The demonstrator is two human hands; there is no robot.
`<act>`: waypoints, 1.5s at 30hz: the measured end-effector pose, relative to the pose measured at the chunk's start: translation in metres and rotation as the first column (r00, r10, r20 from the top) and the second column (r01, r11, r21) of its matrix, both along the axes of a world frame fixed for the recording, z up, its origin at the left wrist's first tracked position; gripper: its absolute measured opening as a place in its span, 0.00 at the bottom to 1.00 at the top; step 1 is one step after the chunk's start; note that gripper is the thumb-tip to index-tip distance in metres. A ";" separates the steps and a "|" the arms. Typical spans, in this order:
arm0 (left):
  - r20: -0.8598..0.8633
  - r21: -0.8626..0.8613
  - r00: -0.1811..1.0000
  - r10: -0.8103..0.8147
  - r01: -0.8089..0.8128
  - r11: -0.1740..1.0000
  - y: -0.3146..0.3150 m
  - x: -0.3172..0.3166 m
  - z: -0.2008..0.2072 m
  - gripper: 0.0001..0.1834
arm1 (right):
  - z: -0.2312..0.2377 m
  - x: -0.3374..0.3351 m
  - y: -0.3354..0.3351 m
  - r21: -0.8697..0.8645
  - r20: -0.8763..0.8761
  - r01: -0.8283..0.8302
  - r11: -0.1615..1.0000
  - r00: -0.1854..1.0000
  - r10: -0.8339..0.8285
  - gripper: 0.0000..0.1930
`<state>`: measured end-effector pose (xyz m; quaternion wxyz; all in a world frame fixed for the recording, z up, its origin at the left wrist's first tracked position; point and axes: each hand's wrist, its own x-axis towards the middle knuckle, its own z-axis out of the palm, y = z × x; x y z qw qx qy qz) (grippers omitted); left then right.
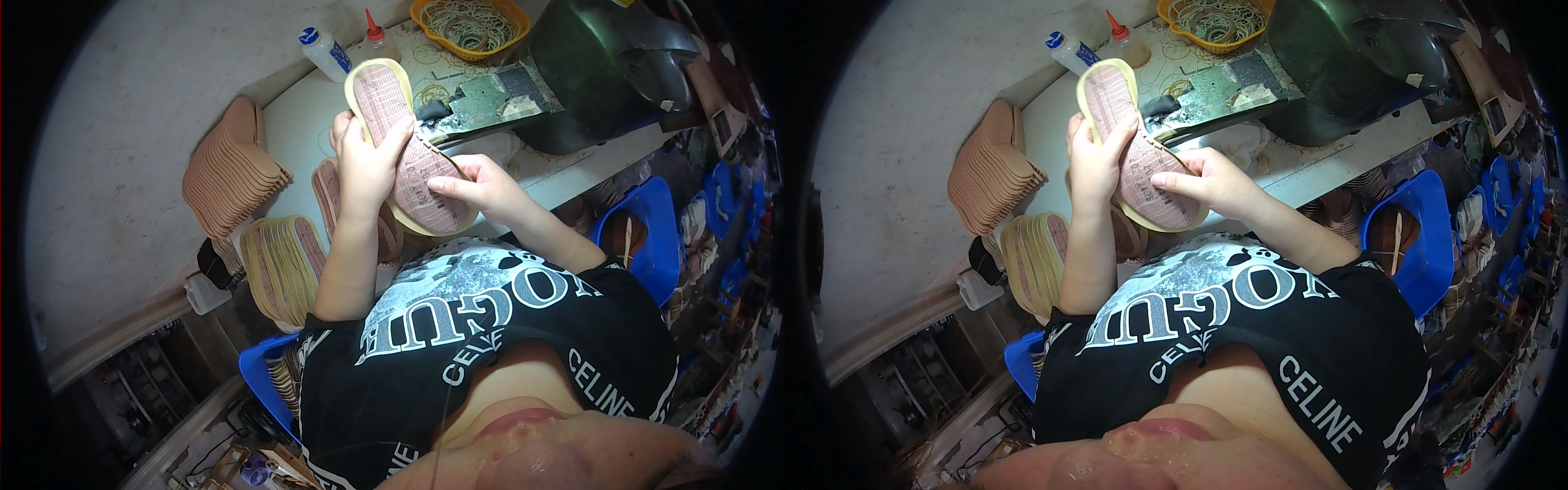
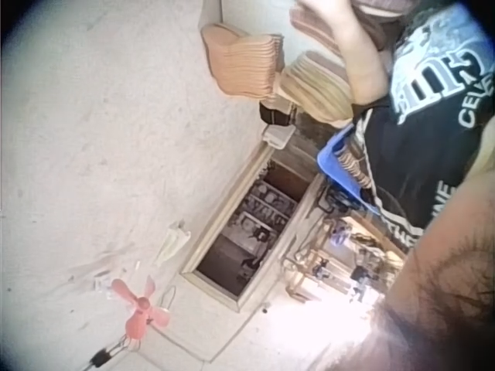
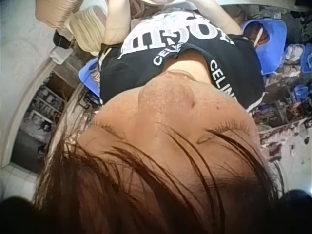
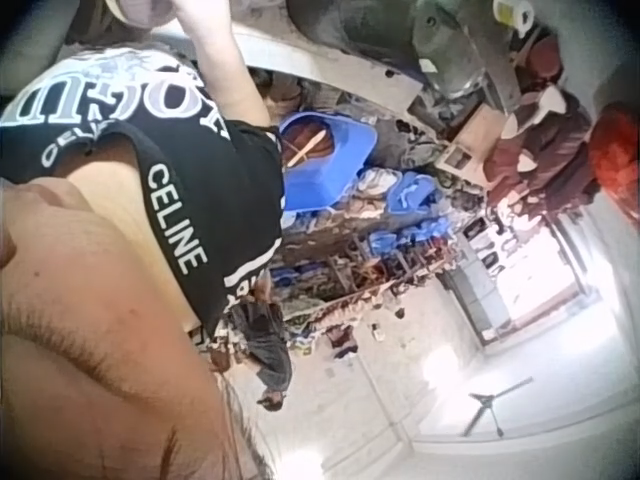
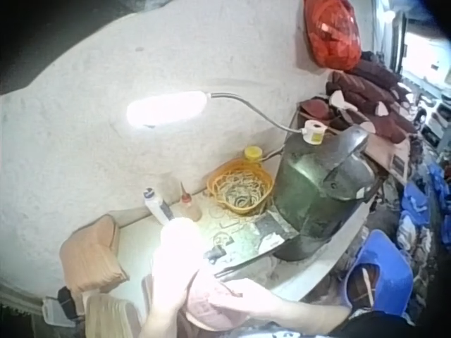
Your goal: The worker applies adhesive and attaches a thin fabric or leather liner to shoe insoles.
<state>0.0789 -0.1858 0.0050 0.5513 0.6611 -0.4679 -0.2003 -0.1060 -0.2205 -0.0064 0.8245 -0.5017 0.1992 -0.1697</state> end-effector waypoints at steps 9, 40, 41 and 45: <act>0.106 0.115 0.985 0.134 -0.146 0.983 -0.012 0.002 -0.021 0.23 | -0.003 0.000 -0.003 0.093 0.016 0.096 0.991 0.995 -0.098 0.17; 0.085 0.682 0.363 -0.928 0.658 0.320 -0.090 0.081 0.042 0.21 | 0.010 0.036 0.025 0.221 0.004 0.313 0.924 0.947 -0.322 0.17; -0.024 0.620 0.406 -0.914 0.723 0.305 -0.088 0.082 0.037 0.21 | 0.009 0.035 0.025 0.223 0.002 0.321 0.920 0.944 -0.330 0.17; -0.232 0.570 0.485 -0.843 0.770 0.286 -0.084 0.085 0.039 0.20 | 0.007 0.033 0.023 0.171 -0.003 0.268 0.948 0.962 -0.271 0.18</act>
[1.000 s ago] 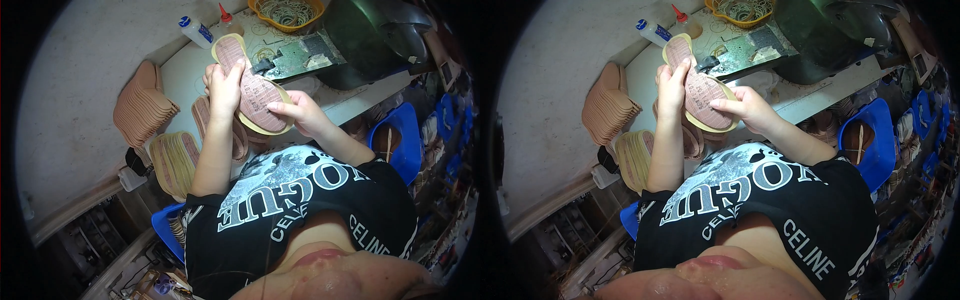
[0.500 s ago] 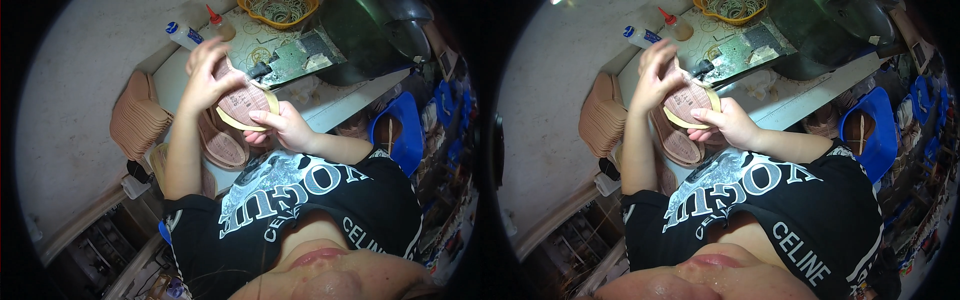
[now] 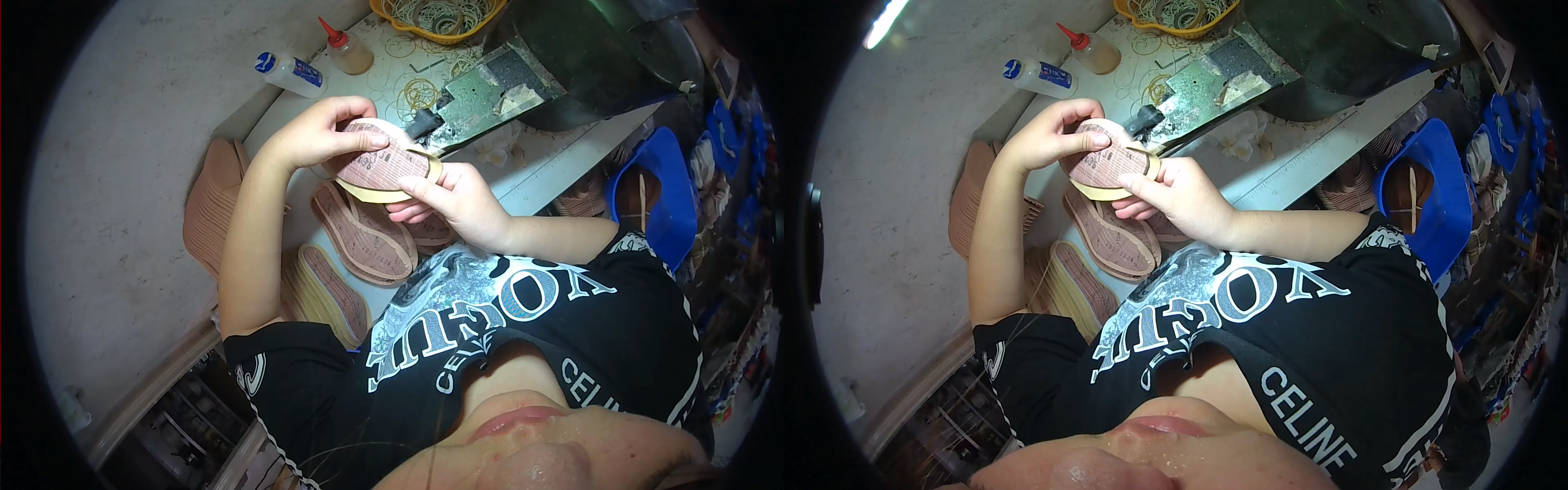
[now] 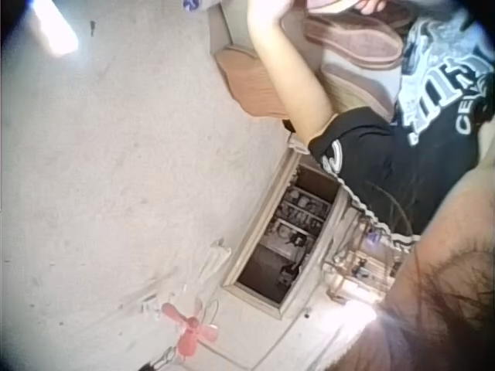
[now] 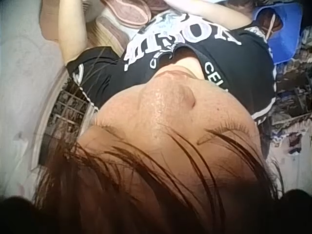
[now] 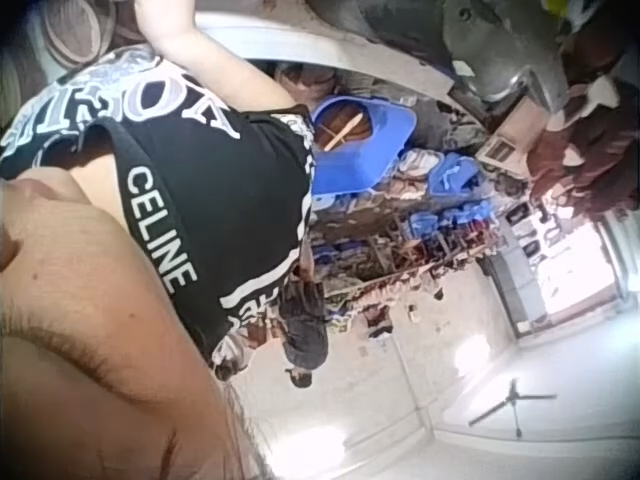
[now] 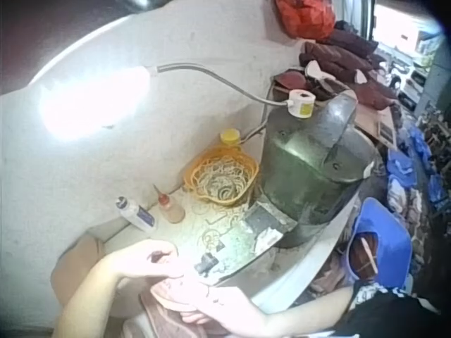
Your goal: The worker applies adhesive and attaches a thin fabric or leather liner to shoe insoles.
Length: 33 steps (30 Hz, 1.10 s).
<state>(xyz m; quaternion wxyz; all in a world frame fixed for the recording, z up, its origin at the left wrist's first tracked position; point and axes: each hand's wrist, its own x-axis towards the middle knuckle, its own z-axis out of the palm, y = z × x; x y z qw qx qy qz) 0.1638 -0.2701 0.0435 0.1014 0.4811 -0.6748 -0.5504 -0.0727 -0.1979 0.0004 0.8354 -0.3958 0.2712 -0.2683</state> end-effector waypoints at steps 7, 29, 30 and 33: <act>0.026 0.088 0.994 0.103 -0.105 0.991 0.015 0.002 0.002 0.16 | 0.003 0.000 -0.006 0.093 0.009 -0.005 0.996 1.000 0.004 0.20; 0.189 0.257 0.843 0.504 -0.538 0.803 0.075 -0.046 0.019 0.21 | 0.002 -0.013 -0.031 0.073 -0.039 0.016 0.997 0.999 -0.014 0.17; 0.196 0.257 0.798 0.570 -0.603 0.755 0.079 -0.050 0.019 0.22 | 0.001 -0.015 -0.032 0.036 -0.050 0.000 0.999 0.999 0.002 0.16; 0.171 0.295 0.784 0.597 -0.619 0.728 0.083 -0.061 0.016 0.23 | -0.001 -0.024 -0.037 -0.087 -0.090 -0.085 0.993 0.993 0.077 0.16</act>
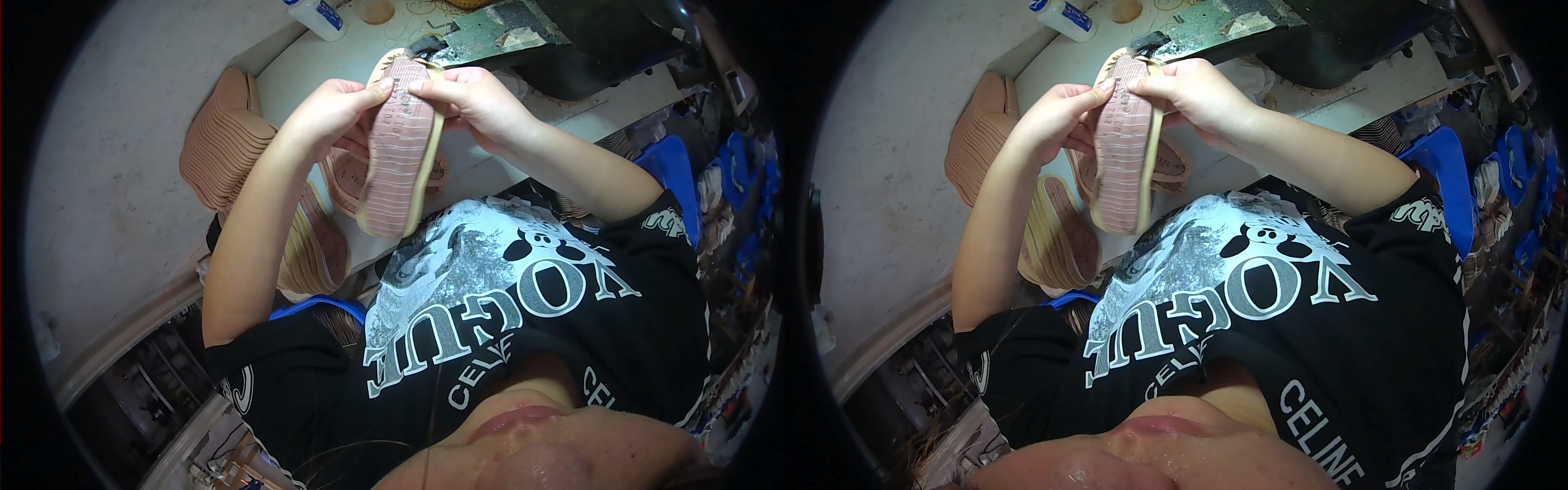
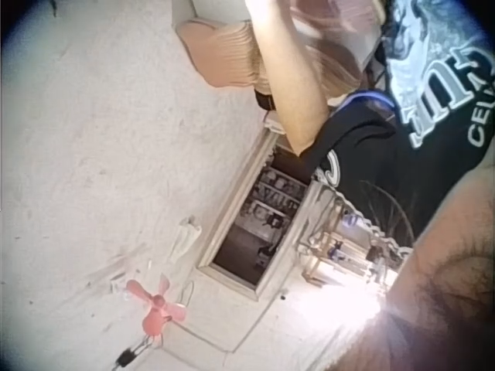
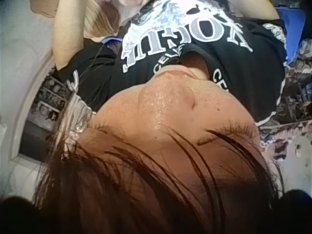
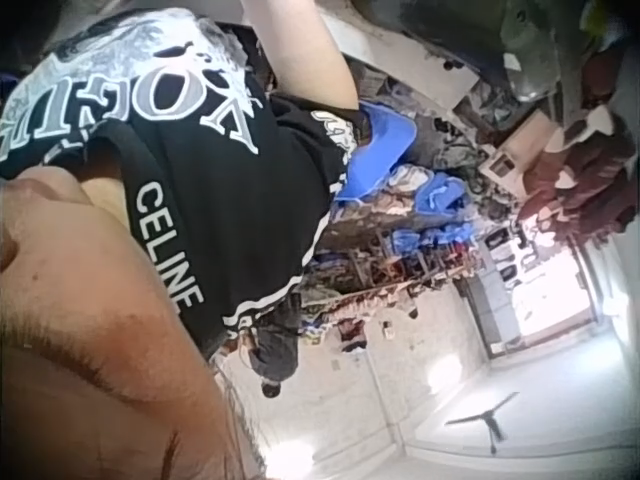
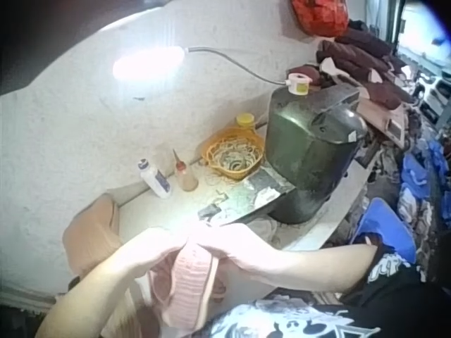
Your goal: The worker applies adhesive and attaches a thin fabric or leather liner to shoe insoles.
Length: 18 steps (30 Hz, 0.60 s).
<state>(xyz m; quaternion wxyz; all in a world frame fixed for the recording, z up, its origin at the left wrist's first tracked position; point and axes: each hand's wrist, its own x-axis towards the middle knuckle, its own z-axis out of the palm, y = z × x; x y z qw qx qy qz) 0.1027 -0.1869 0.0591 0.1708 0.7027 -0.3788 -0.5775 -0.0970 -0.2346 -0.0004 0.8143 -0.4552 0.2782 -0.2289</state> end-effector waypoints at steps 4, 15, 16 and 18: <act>-0.091 0.026 0.991 0.098 -0.096 0.995 0.007 -0.014 -0.001 0.25 | 0.000 -0.012 0.014 -0.050 -0.132 -0.180 0.982 0.976 0.172 0.21; -0.259 -0.064 0.956 0.141 -0.163 0.985 0.009 -0.005 -0.012 0.20 | -0.005 -0.005 -0.007 -0.058 -0.048 -0.073 0.996 0.996 0.070 0.17; -0.253 -0.062 0.950 0.184 -0.206 0.977 0.009 -0.006 -0.013 0.18 | -0.005 -0.006 -0.007 -0.021 -0.026 -0.069 0.997 0.997 0.068 0.18; -0.217 -0.081 0.944 0.250 -0.273 0.959 0.010 -0.008 -0.014 0.17 | -0.008 -0.010 -0.004 0.047 -0.001 -0.066 0.997 0.998 0.066 0.18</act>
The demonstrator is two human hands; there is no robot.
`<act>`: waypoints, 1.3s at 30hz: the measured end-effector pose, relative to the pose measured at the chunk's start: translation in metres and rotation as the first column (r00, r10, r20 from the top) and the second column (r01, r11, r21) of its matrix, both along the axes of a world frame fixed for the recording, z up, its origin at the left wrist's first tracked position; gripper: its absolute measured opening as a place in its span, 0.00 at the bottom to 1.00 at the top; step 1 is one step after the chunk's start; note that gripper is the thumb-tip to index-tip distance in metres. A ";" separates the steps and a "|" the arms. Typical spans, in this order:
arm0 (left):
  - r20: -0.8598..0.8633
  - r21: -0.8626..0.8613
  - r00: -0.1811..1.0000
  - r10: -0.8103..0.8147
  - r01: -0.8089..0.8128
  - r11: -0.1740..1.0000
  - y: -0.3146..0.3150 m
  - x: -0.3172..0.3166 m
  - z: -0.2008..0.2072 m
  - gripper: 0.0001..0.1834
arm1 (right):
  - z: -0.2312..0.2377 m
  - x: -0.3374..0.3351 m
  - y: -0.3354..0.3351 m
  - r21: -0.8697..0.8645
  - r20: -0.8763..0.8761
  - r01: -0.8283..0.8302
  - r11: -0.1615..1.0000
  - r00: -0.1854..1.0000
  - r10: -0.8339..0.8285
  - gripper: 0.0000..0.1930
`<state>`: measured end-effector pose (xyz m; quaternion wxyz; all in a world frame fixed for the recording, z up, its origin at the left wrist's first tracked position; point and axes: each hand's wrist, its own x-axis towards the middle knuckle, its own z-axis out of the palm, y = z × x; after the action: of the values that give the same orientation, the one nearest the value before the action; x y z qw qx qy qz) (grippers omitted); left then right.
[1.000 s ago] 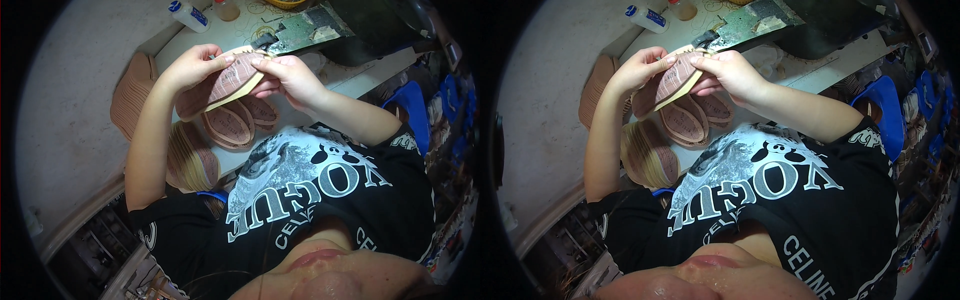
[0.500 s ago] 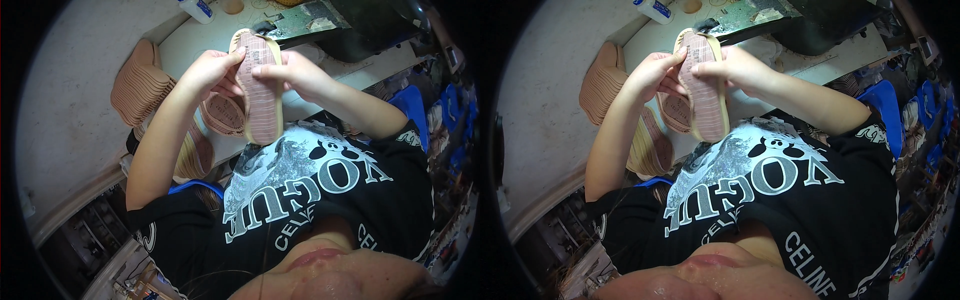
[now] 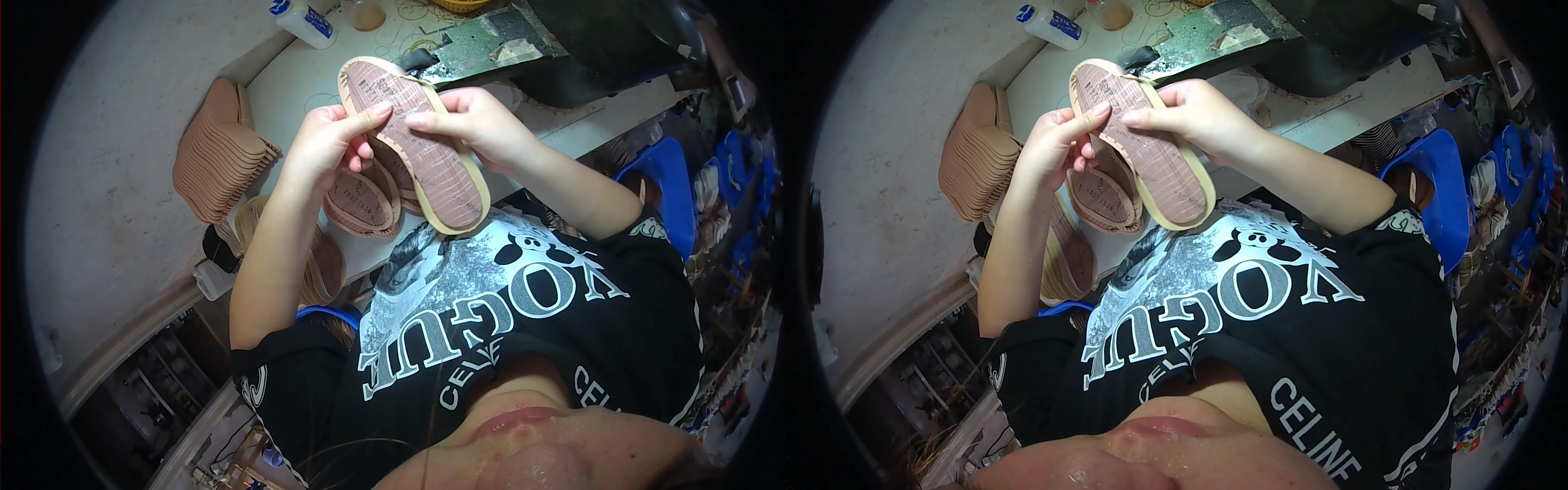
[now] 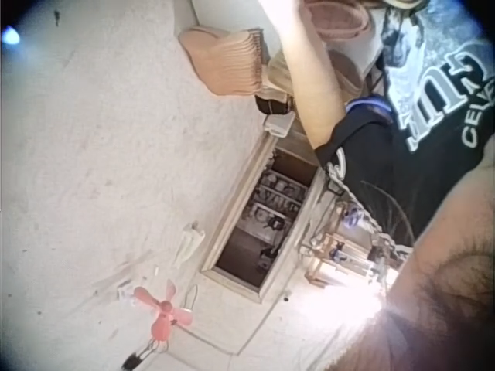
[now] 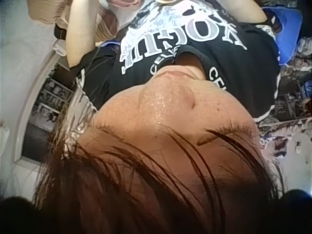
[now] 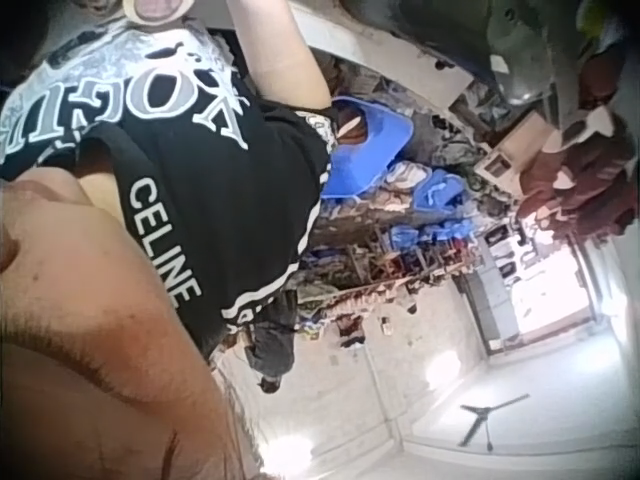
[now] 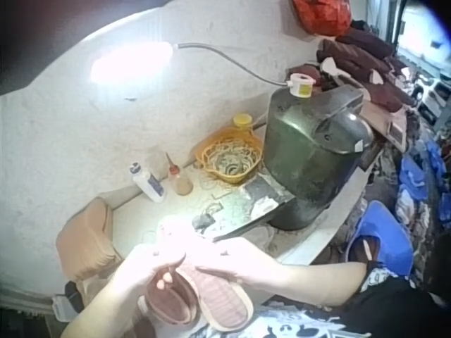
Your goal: The worker applies adhesive and attaches a thin fabric or leather liner to shoe insoles.
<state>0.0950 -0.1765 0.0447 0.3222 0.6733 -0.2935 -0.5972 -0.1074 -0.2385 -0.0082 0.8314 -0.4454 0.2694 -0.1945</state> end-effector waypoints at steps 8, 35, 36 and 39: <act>0.034 0.001 0.999 0.033 -0.033 0.999 -0.006 0.006 0.001 0.20 | 0.000 -0.057 0.047 0.198 -0.153 -0.324 0.925 0.922 0.355 0.13; 0.674 0.032 0.270 -0.688 0.919 0.392 -0.117 0.037 0.024 0.27 | 0.023 0.012 0.030 0.224 -0.035 0.187 0.956 0.982 -0.184 0.19; 0.672 0.032 0.270 -0.690 0.920 0.391 -0.114 0.036 0.026 0.27 | 0.025 0.011 0.030 0.242 -0.043 0.191 0.951 0.982 -0.186 0.20; 0.641 0.071 0.321 -0.697 0.880 0.470 -0.100 0.034 0.031 0.26 | 0.026 0.007 0.030 0.251 -0.050 0.172 0.953 0.985 -0.165 0.21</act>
<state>0.1292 -0.2767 0.0761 -0.0291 0.5313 -0.7545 -0.3842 -0.1004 -0.2090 0.0182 0.8582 -0.3131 0.3408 -0.2221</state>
